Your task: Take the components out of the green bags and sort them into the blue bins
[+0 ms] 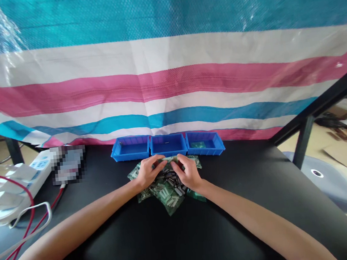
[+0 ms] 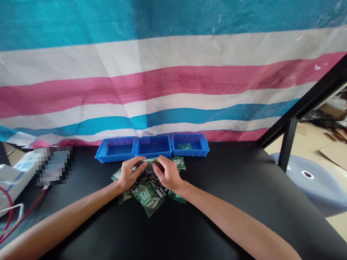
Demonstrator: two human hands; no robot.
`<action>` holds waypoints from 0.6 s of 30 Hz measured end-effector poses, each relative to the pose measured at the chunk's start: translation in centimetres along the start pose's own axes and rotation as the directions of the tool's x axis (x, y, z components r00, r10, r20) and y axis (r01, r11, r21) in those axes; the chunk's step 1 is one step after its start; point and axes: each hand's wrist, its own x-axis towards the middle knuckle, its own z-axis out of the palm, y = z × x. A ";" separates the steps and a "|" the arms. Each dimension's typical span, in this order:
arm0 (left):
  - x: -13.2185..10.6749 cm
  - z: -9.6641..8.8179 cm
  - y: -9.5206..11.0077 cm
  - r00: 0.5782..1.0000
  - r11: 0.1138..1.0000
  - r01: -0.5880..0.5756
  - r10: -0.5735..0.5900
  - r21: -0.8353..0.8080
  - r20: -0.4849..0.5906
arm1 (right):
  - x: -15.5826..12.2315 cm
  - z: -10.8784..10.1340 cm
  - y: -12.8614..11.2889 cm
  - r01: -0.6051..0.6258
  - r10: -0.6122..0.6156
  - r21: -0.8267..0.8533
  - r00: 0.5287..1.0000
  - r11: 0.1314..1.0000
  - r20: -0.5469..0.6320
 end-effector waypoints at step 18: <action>0.1 0.0 0.4 0.995 0.994 -0.088 0.085 0.061 0.047 | -0.1 0.2 0.0 0.068 -0.067 -0.009 0.997 0.998 0.041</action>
